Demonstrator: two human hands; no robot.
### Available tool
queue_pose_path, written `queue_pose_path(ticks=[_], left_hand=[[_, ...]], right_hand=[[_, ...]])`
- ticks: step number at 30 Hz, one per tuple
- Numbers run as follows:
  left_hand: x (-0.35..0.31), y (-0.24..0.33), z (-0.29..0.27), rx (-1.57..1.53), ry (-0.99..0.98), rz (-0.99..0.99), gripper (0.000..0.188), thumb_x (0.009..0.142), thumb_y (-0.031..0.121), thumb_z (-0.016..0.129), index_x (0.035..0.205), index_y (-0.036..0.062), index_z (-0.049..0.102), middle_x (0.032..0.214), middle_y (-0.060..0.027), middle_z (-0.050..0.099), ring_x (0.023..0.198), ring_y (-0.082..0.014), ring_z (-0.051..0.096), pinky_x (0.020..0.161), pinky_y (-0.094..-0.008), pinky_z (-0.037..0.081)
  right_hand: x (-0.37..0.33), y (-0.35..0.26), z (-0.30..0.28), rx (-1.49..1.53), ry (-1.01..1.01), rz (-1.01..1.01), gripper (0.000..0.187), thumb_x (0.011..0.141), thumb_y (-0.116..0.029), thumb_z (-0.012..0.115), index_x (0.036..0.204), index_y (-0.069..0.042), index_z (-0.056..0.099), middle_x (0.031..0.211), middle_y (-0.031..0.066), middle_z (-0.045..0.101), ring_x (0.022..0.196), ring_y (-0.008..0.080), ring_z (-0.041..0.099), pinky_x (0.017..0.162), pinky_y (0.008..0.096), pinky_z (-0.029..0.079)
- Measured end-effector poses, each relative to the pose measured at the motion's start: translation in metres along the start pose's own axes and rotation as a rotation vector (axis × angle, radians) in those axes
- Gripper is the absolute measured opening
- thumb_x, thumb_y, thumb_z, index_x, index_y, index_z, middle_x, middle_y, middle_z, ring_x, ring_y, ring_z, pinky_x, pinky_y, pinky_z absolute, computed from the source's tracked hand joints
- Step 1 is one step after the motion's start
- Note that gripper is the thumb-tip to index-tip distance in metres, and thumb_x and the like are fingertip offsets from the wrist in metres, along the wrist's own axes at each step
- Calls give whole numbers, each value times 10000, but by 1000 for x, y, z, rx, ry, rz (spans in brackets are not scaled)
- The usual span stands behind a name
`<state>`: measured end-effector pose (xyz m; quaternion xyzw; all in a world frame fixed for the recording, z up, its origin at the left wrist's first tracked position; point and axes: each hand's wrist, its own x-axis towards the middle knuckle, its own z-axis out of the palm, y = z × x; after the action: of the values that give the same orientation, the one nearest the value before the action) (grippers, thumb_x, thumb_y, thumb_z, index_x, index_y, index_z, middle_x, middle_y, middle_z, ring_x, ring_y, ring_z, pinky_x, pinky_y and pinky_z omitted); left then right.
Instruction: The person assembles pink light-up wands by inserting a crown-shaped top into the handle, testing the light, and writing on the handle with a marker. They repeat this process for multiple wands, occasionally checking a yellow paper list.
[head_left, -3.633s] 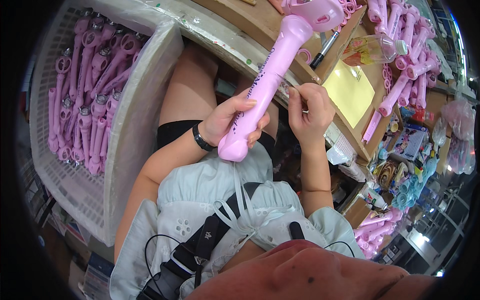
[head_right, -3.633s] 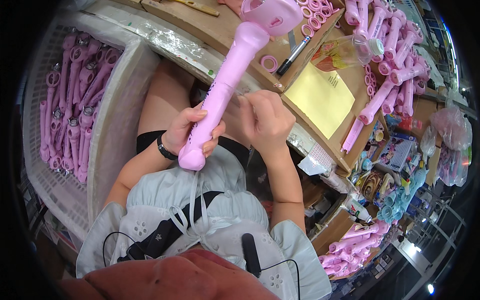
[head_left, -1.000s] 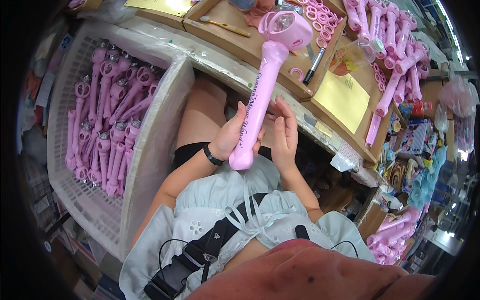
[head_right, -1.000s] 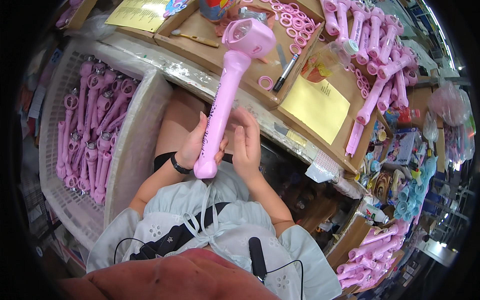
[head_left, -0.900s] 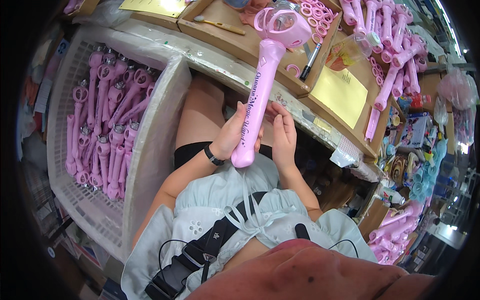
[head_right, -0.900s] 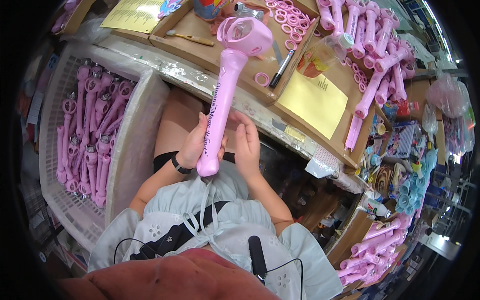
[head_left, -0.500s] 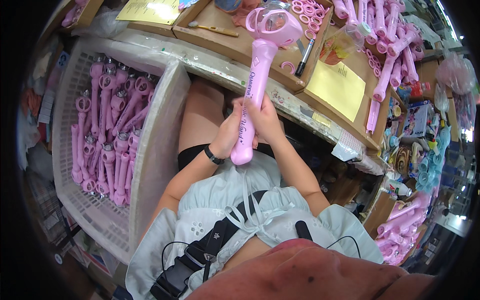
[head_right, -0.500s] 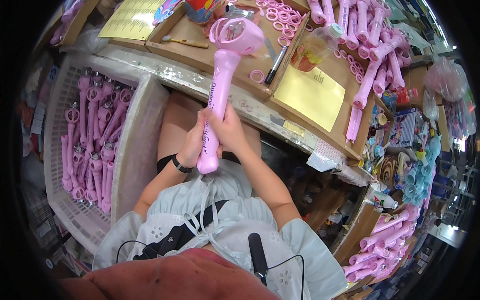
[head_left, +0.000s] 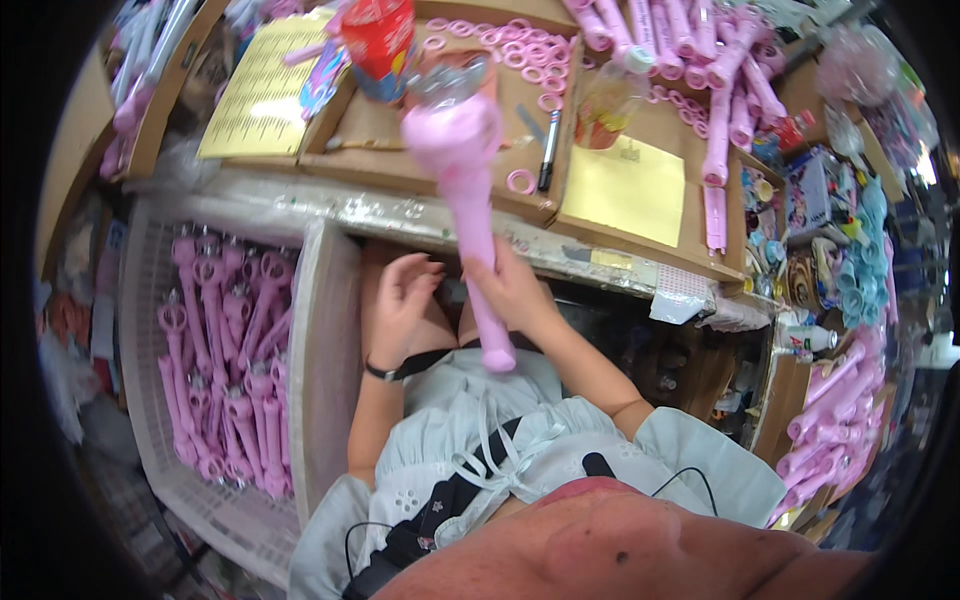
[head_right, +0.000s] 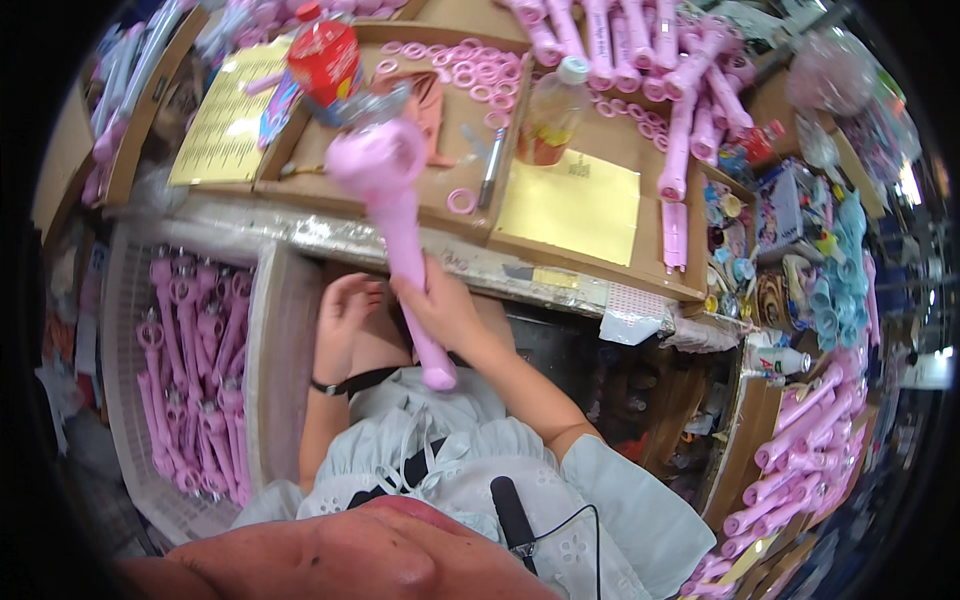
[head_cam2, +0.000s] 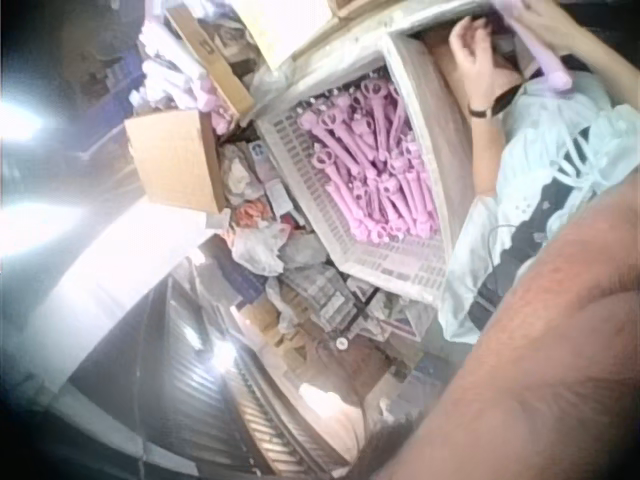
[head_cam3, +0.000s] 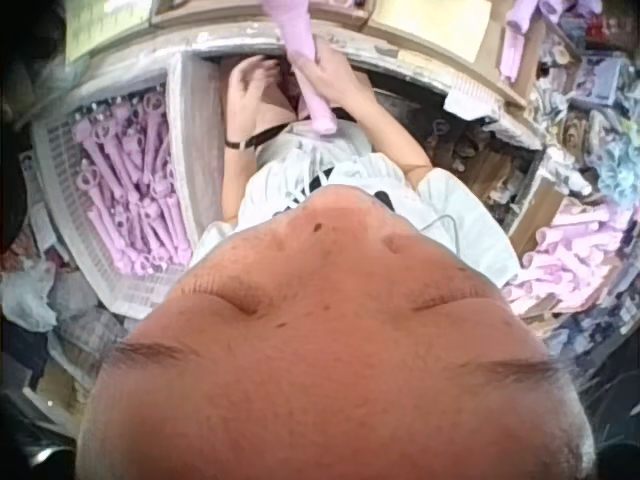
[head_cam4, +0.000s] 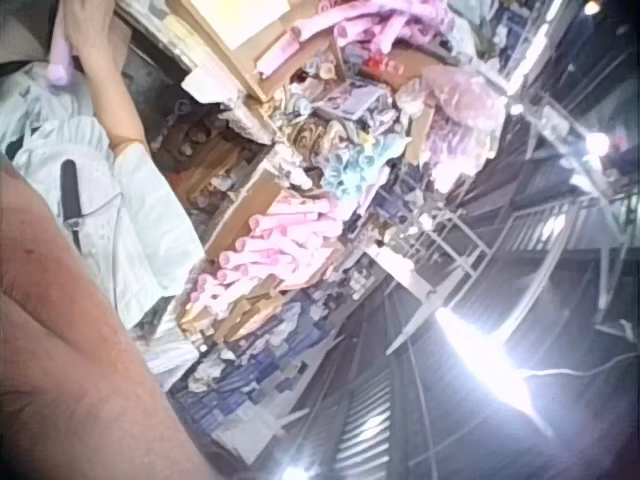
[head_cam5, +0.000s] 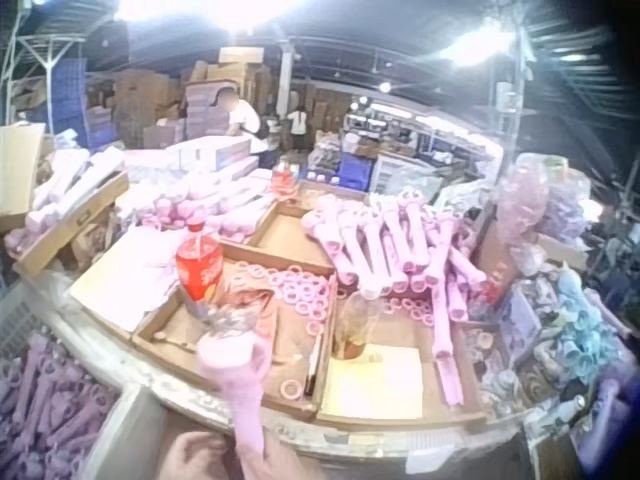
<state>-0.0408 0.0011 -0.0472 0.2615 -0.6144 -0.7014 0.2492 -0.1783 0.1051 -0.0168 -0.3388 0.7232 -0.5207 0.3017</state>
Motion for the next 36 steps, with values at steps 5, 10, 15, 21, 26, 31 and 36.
queue_pose_path(ticks=[5, 10, 15, 21, 26, 31, 36], left_hand=[[8, 30, -7, -613, 133, 247, 975, 718, 702, 522, 1389, 48, 254, 1292, -196, 444, 1072, -292, 526, 947, -416, 420], [2, 41, -23, -788, 222, 317, 1046, 660, 738, 549, 1404, 68, 248, 1329, -224, 415, 979, -252, 537, 783, -371, 490], [-7, 33, -37, -872, 190, 334, 1030, 673, 738, 528, 1409, 71, 252, 1347, -227, 398, 1011, -265, 524, 832, -382, 470], [-10, 34, -33, -870, 192, 340, 996, 693, 731, 511, 1404, 80, 261, 1326, -218, 419, 1017, -272, 521, 833, -392, 467], [-10, 37, -30, -815, 233, 315, 956, 713, 713, 521, 1387, 76, 285, 1287, -202, 452, 1012, -271, 523, 842, -402, 467], [-10, 33, -25, -868, 215, 296, 921, 732, 685, 537, 1377, 72, 297, 1276, -197, 463, 1008, -274, 524, 852, -410, 466], [-9, 29, -25, -880, 205, 293, 905, 747, 667, 538, 1376, 63, 297, 1277, -197, 465, 1031, -287, 528, 877, -420, 460]], right_hand=[[-30, 0, -5, -297, -90, -406, 280, 924, -268, 449, 869, -65, 633, 791, 128, 649, 751, 328, 622, 704, 400, 485], [-9, 7, -84, -401, 466, -510, 209, 937, -141, 460, 938, -10, 623, 958, 92, 627, 836, 209, 594, 760, 336, 463], [64, 23, -214, -519, 417, -212, 271, 804, -168, 651, 1014, -3, 602, 980, 113, 623, 876, 216, 589, 800, 337, 455], [124, 54, -270, -898, 116, 181, 686, 555, -434, 791, 1107, -68, 613, 1082, 133, 640, 1005, 251, 608, 881, 352, 454], [125, 59, -266, -1135, 136, 66, 535, 648, -413, 733, 1091, -130, 635, 1019, 131, 613, 1002, 279, 567, 873, 385, 427], [106, 84, -251, -1101, 363, -170, 362, 771, -354, 649, 1080, -165, 648, 1029, 102, 558, 1031, 264, 480, 922, 418, 320], [102, 99, -241, -1053, 509, -358, 250, 807, -249, 615, 1030, -146, 661, 976, 85, 582, 996, 260, 509, 910, 409, 328]])
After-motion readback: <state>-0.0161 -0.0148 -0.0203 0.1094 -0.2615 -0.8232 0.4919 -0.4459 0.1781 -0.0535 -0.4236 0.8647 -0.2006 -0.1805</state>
